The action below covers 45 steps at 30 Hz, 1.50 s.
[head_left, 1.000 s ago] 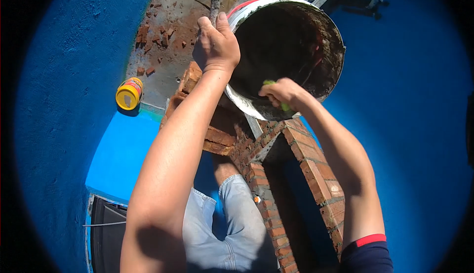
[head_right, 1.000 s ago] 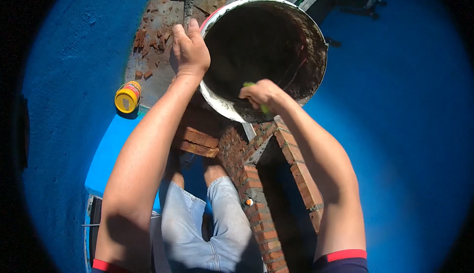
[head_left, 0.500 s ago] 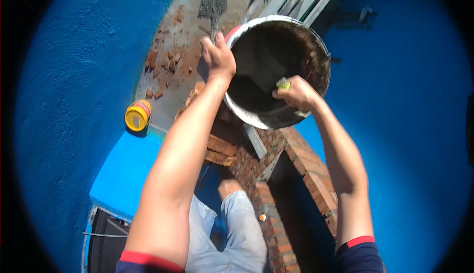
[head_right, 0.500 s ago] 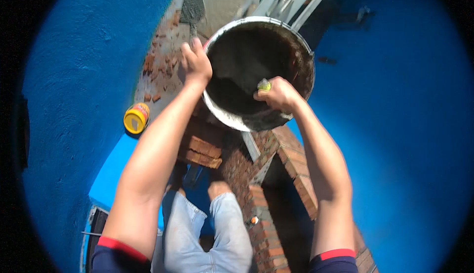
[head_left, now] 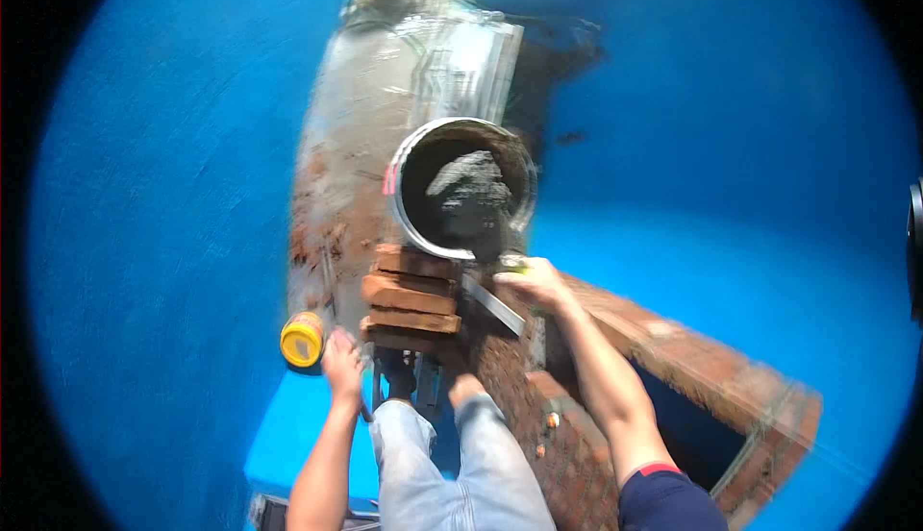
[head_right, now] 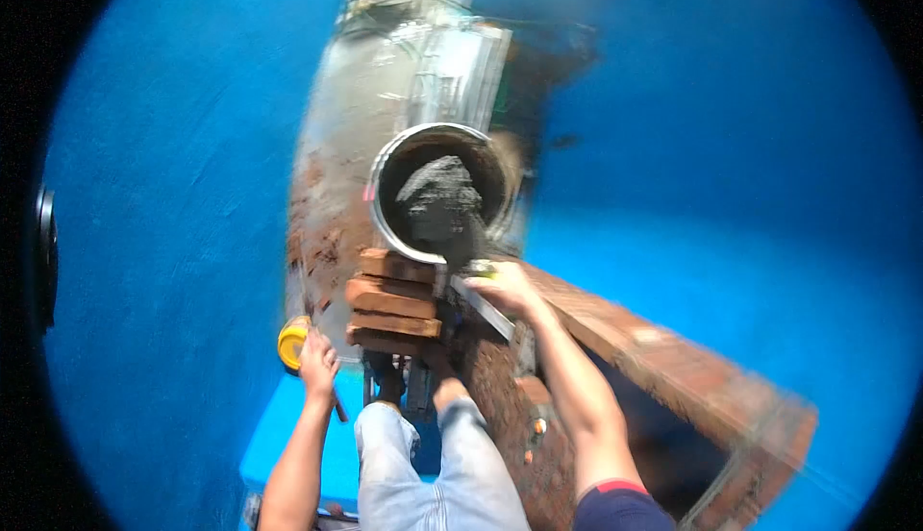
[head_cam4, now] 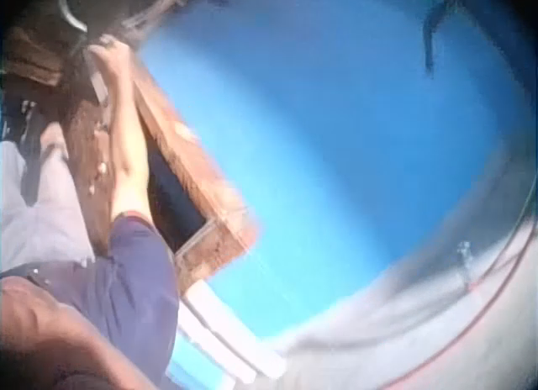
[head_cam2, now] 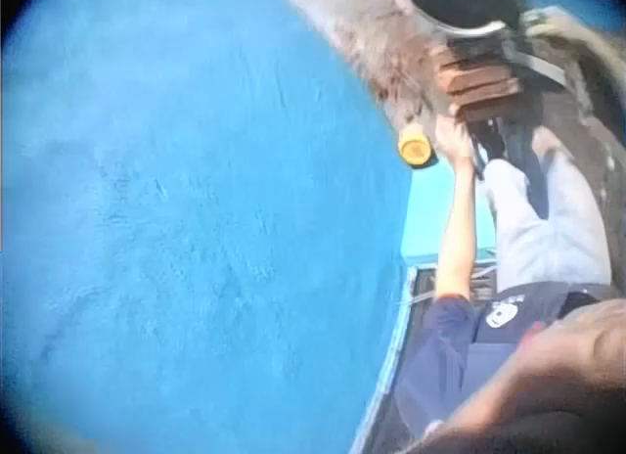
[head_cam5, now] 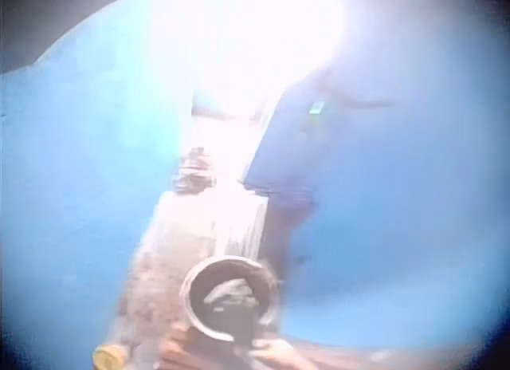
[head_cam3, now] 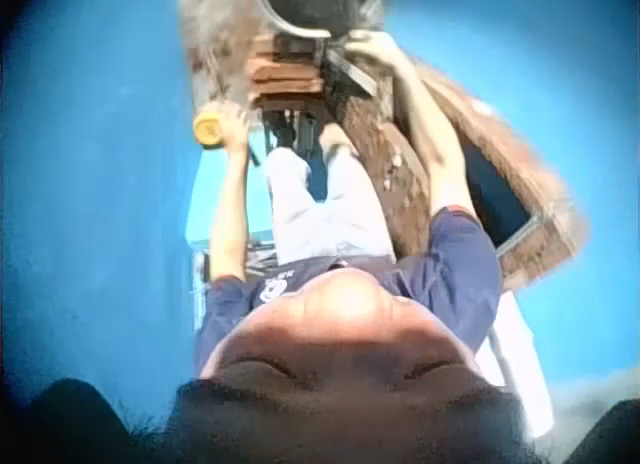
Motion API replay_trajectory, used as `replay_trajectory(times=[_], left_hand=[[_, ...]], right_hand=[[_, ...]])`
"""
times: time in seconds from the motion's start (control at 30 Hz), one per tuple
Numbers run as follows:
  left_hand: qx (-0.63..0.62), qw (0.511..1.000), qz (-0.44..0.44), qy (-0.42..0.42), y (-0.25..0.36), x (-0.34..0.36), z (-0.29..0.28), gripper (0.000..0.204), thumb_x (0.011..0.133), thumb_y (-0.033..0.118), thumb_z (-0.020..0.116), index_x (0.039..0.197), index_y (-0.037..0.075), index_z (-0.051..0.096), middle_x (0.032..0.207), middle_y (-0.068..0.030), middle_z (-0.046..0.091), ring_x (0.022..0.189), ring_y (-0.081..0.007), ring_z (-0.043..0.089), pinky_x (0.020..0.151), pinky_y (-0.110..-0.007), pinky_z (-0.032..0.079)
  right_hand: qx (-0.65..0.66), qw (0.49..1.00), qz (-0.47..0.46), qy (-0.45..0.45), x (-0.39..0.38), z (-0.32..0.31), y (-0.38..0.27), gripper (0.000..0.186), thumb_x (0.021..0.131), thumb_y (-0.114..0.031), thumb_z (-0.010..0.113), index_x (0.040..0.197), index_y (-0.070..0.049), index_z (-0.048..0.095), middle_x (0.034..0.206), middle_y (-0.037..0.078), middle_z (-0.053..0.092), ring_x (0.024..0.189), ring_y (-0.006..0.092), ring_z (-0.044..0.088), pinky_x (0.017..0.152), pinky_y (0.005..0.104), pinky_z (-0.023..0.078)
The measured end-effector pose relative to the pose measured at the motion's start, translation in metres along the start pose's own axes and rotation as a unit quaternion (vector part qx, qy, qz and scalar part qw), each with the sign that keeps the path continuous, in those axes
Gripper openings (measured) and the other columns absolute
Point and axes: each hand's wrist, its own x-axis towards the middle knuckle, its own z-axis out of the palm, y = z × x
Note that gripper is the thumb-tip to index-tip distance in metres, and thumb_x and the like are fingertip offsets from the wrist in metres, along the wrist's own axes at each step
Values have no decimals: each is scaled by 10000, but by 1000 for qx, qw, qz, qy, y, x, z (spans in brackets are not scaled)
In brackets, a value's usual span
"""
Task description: The person applies mortar to a brick structure using a trowel and then places bricks onto the mortar, tapping them into place with the tool.
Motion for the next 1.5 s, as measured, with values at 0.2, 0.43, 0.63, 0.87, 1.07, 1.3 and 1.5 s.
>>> replay_trajectory(times=[0.2,0.43,0.63,0.87,1.07,1.3,1.5], left_hand=[[185,977,-82,71,-34,-73,-122,432,938,544,455,732,165,452,565,31,426,417,-70,341,365,-232,272],[531,843,-78,-41,-59,-101,-243,508,960,460,431,992,-16,606,875,-196,592,755,-297,549,681,-416,446],[544,810,-218,30,-70,-138,-282,523,930,527,448,844,18,532,712,-132,510,588,-260,486,531,-390,379],[564,812,-148,14,-79,-142,-266,615,898,609,457,638,52,465,489,-86,456,368,-246,448,350,-404,311],[452,879,-129,-82,-75,-139,-165,514,900,560,497,650,111,515,509,-36,470,380,-189,409,370,-337,292],[522,829,-69,-189,-59,-167,-78,524,911,559,486,615,127,450,449,-11,375,339,-165,349,348,-315,241],[659,722,-21,-210,-53,-143,-71,605,917,572,451,544,97,439,442,-43,434,333,-175,408,337,-343,283]], right_hand=[[105,992,35,58,-134,44,-6,219,754,-236,707,774,-39,614,634,42,597,532,109,533,472,286,417],[161,979,-3,124,-343,53,-23,339,736,-301,698,555,-50,559,504,37,531,449,113,499,447,289,394],[171,971,104,130,-483,55,-39,465,796,-459,689,562,-71,583,496,29,513,471,127,491,500,309,403],[265,930,186,176,-621,66,-30,499,796,-470,713,566,-44,596,518,24,541,504,116,525,538,278,427],[463,867,78,167,-715,75,-24,231,901,-264,644,809,-60,588,648,-9,514,535,80,479,481,257,365],[546,783,21,296,-794,120,-8,180,835,-164,702,792,-55,565,628,-4,511,487,75,489,431,224,387],[597,702,64,382,-851,160,28,176,833,-152,685,747,-51,569,591,6,527,461,75,491,414,227,379]])
